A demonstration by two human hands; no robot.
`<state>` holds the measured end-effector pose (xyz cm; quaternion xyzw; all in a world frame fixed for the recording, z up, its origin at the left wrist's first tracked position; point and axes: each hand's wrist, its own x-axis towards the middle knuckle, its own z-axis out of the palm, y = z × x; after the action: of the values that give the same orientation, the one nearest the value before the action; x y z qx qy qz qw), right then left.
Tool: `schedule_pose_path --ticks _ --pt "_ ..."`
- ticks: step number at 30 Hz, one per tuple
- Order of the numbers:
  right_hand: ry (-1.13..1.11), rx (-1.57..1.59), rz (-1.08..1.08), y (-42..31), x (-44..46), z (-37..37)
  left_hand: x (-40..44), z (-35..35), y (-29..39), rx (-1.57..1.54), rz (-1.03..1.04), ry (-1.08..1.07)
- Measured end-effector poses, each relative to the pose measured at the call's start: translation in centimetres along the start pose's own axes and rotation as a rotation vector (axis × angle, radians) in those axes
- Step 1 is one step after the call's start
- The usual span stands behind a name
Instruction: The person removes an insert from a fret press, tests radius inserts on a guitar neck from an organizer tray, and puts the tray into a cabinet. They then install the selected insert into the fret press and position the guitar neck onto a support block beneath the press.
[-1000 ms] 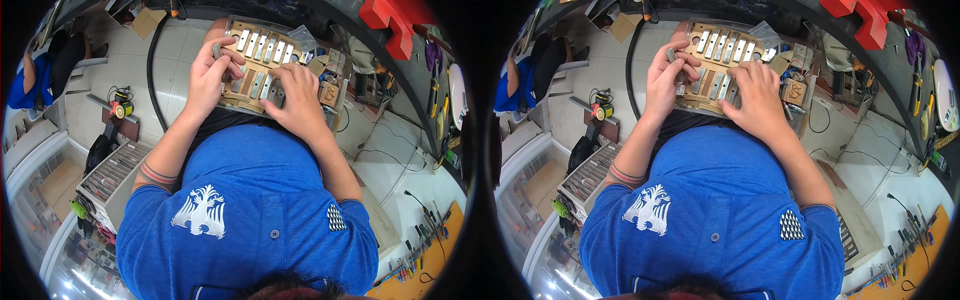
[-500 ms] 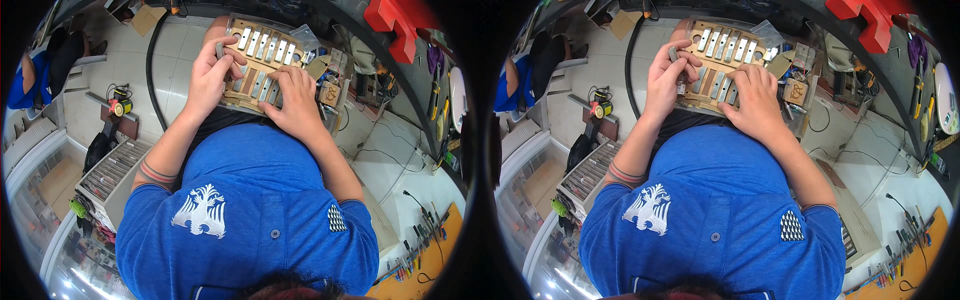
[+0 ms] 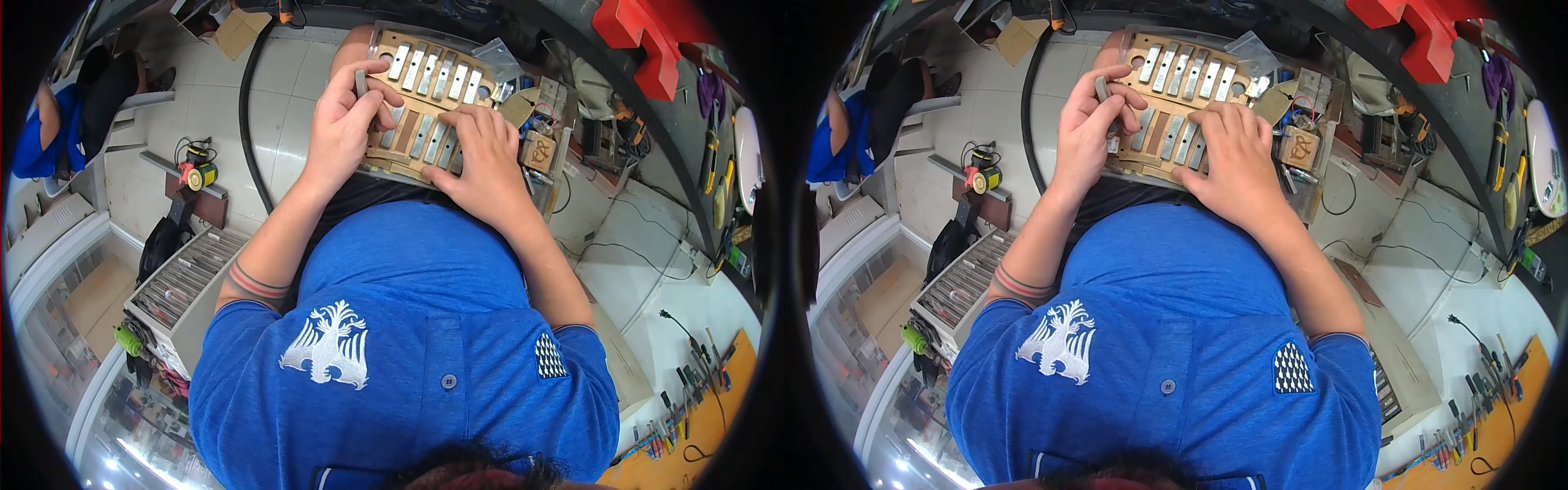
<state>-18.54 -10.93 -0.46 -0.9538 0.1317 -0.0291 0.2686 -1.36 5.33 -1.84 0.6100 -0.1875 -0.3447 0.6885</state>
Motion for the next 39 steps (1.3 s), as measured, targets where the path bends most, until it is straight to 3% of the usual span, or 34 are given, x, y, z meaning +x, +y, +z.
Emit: schedule_pose_path --ticks 5,9,16,22,25,33,37,39 --pt "-0.031 -0.018 -0.036 0.3 -0.3 -0.4 -0.1 0.2 0.2 0.019 -0.009 0.006" --pt "0.088 0.092 -0.025 1.5 -0.5 -2.7 -0.1 0.0 0.0 0.032 0.004 -0.003" --pt "0.009 -0.066 0.01 3.2 -1.7 -4.3 0.2 0.2 0.1 0.075 -0.015 -0.011" --pt "0.11 -0.13 -0.007 2.7 -1.5 -3.0 0.1 0.0 -0.3 0.072 -0.015 -0.03" --pt "0.104 0.064 0.043 3.1 -1.6 -3.2 0.1 0.5 0.1 0.251 0.01 -0.082" --pt "0.035 0.422 0.099 1.8 -0.9 -4.4 0.0 3.2 2.2 0.138 -0.152 -0.338" --pt "0.12 0.583 0.159 2.1 -1.2 -3.4 -0.1 3.1 2.6 0.067 -0.233 -0.332" --pt "0.132 0.785 0.289 1.5 -1.2 -3.3 -0.2 3.2 2.8 0.025 -0.25 -0.316"
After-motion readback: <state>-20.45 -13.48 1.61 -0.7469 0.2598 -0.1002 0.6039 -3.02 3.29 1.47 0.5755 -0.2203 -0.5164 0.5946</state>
